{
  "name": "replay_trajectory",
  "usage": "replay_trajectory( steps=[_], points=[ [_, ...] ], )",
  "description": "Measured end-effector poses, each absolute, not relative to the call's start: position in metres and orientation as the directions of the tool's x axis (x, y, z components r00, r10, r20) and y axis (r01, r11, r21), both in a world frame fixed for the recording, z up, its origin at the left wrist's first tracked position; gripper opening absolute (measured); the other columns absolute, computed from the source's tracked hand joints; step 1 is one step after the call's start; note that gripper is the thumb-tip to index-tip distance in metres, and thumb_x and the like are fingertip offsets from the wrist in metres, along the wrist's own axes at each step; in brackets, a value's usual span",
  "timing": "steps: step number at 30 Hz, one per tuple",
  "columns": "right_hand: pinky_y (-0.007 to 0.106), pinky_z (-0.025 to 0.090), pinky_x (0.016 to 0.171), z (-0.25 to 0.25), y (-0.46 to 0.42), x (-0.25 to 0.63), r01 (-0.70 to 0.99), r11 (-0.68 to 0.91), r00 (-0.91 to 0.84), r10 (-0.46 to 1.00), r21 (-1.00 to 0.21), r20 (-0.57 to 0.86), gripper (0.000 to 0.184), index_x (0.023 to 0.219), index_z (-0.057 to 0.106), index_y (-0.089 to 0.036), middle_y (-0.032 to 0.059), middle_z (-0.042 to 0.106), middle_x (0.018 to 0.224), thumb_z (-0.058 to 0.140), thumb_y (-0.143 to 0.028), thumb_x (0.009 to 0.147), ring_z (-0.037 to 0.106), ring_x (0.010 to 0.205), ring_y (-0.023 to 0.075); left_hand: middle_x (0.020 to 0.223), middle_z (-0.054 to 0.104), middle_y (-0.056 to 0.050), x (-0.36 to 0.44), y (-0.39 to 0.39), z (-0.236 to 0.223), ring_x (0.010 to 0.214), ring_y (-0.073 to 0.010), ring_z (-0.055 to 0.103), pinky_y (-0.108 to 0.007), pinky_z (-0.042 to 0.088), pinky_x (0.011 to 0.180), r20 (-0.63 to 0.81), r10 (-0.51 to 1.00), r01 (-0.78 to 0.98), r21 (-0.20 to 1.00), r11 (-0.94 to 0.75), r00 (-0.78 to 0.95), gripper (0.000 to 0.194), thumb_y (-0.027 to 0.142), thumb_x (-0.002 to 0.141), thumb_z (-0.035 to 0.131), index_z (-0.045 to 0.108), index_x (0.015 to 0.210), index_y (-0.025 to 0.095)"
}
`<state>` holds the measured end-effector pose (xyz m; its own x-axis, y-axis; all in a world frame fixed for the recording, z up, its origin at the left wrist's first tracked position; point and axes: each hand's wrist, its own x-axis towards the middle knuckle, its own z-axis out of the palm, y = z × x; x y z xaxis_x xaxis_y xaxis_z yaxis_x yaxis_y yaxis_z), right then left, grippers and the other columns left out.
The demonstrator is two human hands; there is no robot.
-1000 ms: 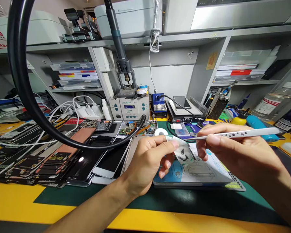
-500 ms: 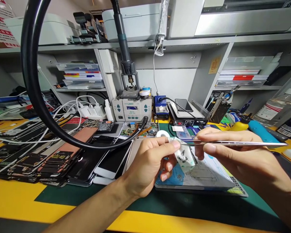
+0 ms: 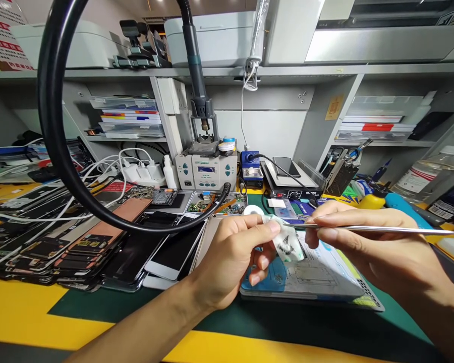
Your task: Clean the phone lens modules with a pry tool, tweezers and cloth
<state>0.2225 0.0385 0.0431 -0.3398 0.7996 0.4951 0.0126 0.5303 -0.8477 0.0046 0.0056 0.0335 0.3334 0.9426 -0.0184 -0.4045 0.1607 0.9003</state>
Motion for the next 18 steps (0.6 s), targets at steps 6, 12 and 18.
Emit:
replay_trajectory(
  steps=[6,12,18],
  points=[
    [0.031,0.061,0.065,0.0445,0.0383,0.2225,0.029,0.529,-0.336,0.804,-0.848,0.49,0.01,0.086,0.088,-0.034,0.0057,0.08,0.084,0.086,-0.026,0.08,0.07,0.076,0.0212,0.065,0.049,0.002,0.0037,0.0054,0.0336,0.049,-0.005,0.038,-0.013,0.027,0.035,-0.008,0.947,-0.385,0.913,0.138,0.321,0.027,0.033,0.09,0.071,0.059,0.074,0.014],
    [0.031,0.06,0.063,0.0436,0.0374,0.2224,0.024,0.529,-0.321,0.807,-0.848,0.495,0.009,0.087,0.088,-0.032,0.0062,0.078,0.076,0.085,-0.026,0.081,0.069,0.073,0.0211,0.064,0.049,0.002,0.0036,0.0052,0.0335,0.049,-0.0053,0.038,-0.014,0.028,0.035,-0.011,0.948,-0.38,0.915,0.138,0.317,0.028,0.034,0.089,0.072,0.06,0.074,0.014],
    [0.03,0.059,0.066,0.0401,0.0382,0.2235,0.006,0.512,-0.308,0.818,-0.859,0.485,0.011,0.09,0.087,-0.033,0.0047,0.077,0.074,0.083,-0.024,0.084,0.069,0.076,0.0199,0.065,0.049,0.002,0.004,0.0035,0.0336,0.049,-0.0051,0.038,-0.013,0.028,0.035,-0.013,0.948,-0.378,0.915,0.139,0.318,0.025,0.033,0.089,0.071,0.061,0.075,0.014]
  ],
)
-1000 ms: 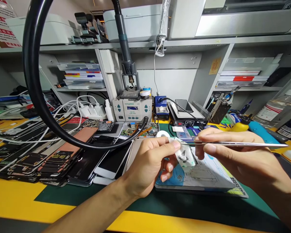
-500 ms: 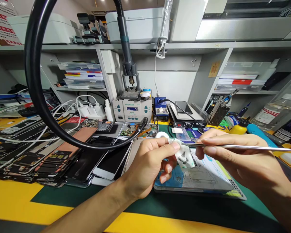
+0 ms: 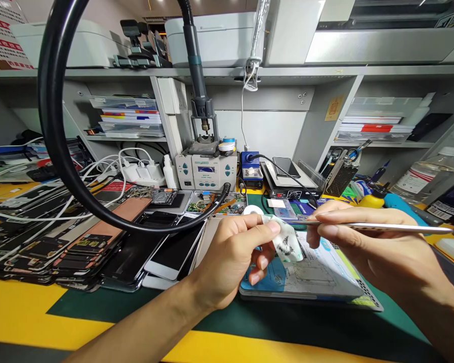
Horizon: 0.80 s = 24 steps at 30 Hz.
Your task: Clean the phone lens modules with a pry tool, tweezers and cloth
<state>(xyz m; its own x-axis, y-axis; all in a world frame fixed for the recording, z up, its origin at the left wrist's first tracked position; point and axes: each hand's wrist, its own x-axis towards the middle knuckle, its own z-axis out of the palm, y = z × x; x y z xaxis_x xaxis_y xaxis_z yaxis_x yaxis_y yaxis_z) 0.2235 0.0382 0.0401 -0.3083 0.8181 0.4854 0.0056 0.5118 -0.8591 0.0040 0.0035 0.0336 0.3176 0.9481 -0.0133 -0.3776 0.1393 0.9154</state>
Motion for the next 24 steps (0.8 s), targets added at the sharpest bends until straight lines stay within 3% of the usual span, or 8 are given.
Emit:
replay_trajectory(
  steps=[5,12,19,24],
  points=[
    [0.032,0.06,0.062,0.0406,0.0372,0.2235,0.029,0.494,-0.276,0.839,-0.869,0.468,0.009,0.088,0.088,-0.031,0.007,0.08,0.085,0.087,-0.029,0.078,0.071,0.07,0.021,0.064,0.048,0.003,0.0044,0.0037,0.0344,0.049,-0.0053,0.037,-0.014,0.028,0.035,-0.018,0.95,-0.374,0.917,0.14,0.313,0.028,0.035,0.087,0.073,0.06,0.073,0.015],
    [0.034,0.06,0.062,0.0424,0.0378,0.2217,-0.014,0.543,-0.322,0.793,-0.84,0.517,0.012,0.091,0.088,-0.031,0.0065,0.077,0.074,0.083,-0.023,0.083,0.069,0.07,0.0224,0.062,0.047,0.003,0.0048,0.0044,0.0338,0.049,-0.0056,0.038,-0.013,0.029,0.035,-0.006,0.95,-0.358,0.925,0.124,0.313,0.029,0.035,0.088,0.072,0.059,0.072,0.015],
    [0.031,0.059,0.063,0.0398,0.0389,0.2216,-0.088,0.506,-0.316,0.803,-0.858,0.505,0.019,0.094,0.086,-0.033,0.0041,0.077,0.079,0.081,-0.018,0.085,0.07,0.071,0.0189,0.061,0.047,0.003,0.003,0.0038,0.0324,0.048,-0.0056,0.038,-0.013,0.03,0.036,-0.004,0.947,-0.349,0.929,0.123,0.321,0.027,0.035,0.089,0.071,0.061,0.074,0.015],
    [0.032,0.06,0.063,0.0397,0.0377,0.2213,-0.061,0.459,-0.273,0.846,-0.886,0.457,0.01,0.088,0.087,-0.029,0.0062,0.079,0.084,0.086,-0.022,0.08,0.072,0.068,0.0201,0.062,0.047,0.003,0.0041,0.004,0.0335,0.049,-0.0054,0.038,-0.013,0.03,0.036,-0.003,0.947,-0.351,0.928,0.122,0.321,0.03,0.037,0.087,0.074,0.06,0.073,0.015]
  ],
)
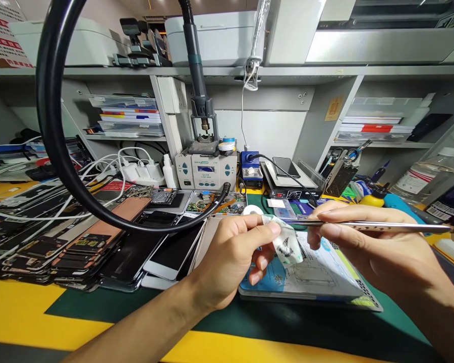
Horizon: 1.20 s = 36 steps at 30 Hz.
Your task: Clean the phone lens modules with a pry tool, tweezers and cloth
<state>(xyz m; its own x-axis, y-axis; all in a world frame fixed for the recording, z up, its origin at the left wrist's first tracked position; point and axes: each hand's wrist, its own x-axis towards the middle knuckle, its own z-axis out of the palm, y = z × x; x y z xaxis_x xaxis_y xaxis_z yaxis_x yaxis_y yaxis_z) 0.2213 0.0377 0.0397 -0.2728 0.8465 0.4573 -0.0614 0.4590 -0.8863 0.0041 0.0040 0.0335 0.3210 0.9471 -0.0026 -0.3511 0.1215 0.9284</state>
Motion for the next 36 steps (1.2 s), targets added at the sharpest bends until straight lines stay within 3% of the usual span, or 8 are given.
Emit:
replay_trajectory(
  steps=[4,9,17,24,36],
  points=[
    [0.032,0.061,0.065,0.039,0.037,0.223,-0.023,0.436,-0.288,0.859,-0.9,0.424,0.01,0.089,0.087,-0.031,0.0057,0.08,0.089,0.086,-0.025,0.08,0.073,0.069,0.0203,0.061,0.047,0.003,0.005,0.004,0.033,0.049,-0.0055,0.038,-0.013,0.03,0.036,0.006,0.947,-0.352,0.929,0.114,0.322,0.031,0.038,0.086,0.075,0.059,0.072,0.015],
    [0.03,0.06,0.066,0.037,0.04,0.225,-0.023,0.528,-0.348,0.792,-0.849,0.502,0.014,0.096,0.086,-0.032,0.004,0.078,0.077,0.082,-0.025,0.085,0.072,0.071,0.02,0.059,0.046,0.004,0.005,0.004,0.033,0.047,-0.0054,0.036,-0.013,0.03,0.036,0.008,0.947,-0.353,0.929,0.112,0.322,0.03,0.037,0.087,0.073,0.058,0.071,0.015],
    [0.027,0.059,0.066,0.04,0.039,0.224,-0.046,0.577,-0.354,0.754,-0.816,0.553,0.011,0.092,0.087,-0.031,0.0046,0.078,0.073,0.082,-0.023,0.085,0.069,0.076,0.0193,0.058,0.046,0.003,0.004,0.006,0.032,0.047,-0.0057,0.037,-0.014,0.03,0.036,-0.003,0.947,-0.354,0.927,0.123,0.321,0.03,0.036,0.087,0.073,0.058,0.071,0.015],
    [0.029,0.061,0.064,0.039,0.039,0.221,-0.169,0.465,-0.358,0.793,-0.869,0.494,0.021,0.096,0.086,-0.036,0.0019,0.079,0.084,0.081,-0.019,0.086,0.072,0.067,0.0162,0.059,0.048,0.002,0.003,0.006,0.032,0.048,-0.0063,0.04,-0.014,0.031,0.036,-0.013,0.946,-0.352,0.926,0.133,0.325,0.032,0.038,0.086,0.073,0.058,0.07,0.015],
    [0.025,0.061,0.056,0.047,0.037,0.213,-0.255,0.305,-0.353,0.854,-0.918,0.382,0.01,0.084,0.087,-0.031,0.0027,0.077,0.07,0.087,-0.024,0.079,0.072,0.059,0.0159,0.06,0.048,0.002,0.004,0.006,0.034,0.046,-0.0064,0.041,-0.015,0.029,0.035,-0.037,0.956,-0.329,0.935,0.136,0.289,0.032,0.041,0.086,0.073,0.059,0.074,0.015]
  ],
)
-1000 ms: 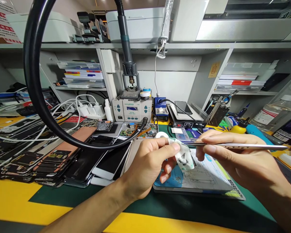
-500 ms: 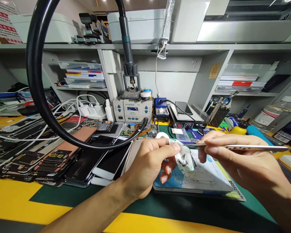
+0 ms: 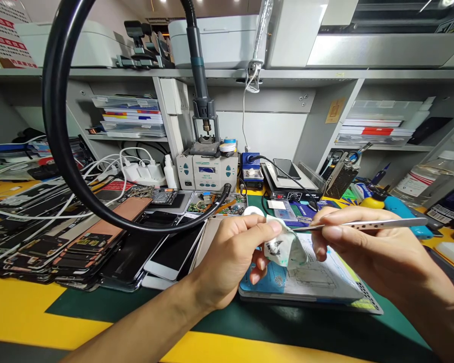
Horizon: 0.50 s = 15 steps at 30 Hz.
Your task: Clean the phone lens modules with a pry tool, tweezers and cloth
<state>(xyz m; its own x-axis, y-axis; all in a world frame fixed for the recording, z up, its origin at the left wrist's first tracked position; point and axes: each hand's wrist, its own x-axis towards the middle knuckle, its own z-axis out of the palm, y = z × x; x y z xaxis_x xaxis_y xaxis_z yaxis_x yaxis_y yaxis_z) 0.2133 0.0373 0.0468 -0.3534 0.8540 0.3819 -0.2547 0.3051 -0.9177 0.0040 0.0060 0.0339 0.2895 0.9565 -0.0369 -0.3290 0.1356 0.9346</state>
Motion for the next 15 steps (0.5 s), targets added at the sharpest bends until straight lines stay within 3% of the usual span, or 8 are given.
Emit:
replay_trajectory(
  steps=[15],
  points=[
    [0.033,0.061,0.055,0.0397,0.0389,0.2186,-0.175,0.318,-0.316,0.878,-0.932,0.36,0.011,0.083,0.087,-0.033,0.0049,0.081,0.078,0.09,-0.028,0.074,0.072,0.06,0.0205,0.057,0.049,0.003,0.0039,0.0059,0.0336,0.045,-0.0065,0.041,-0.014,0.03,0.035,-0.037,0.957,-0.341,0.93,0.137,0.286,0.031,0.038,0.085,0.074,0.056,0.07,0.016]
  ],
)
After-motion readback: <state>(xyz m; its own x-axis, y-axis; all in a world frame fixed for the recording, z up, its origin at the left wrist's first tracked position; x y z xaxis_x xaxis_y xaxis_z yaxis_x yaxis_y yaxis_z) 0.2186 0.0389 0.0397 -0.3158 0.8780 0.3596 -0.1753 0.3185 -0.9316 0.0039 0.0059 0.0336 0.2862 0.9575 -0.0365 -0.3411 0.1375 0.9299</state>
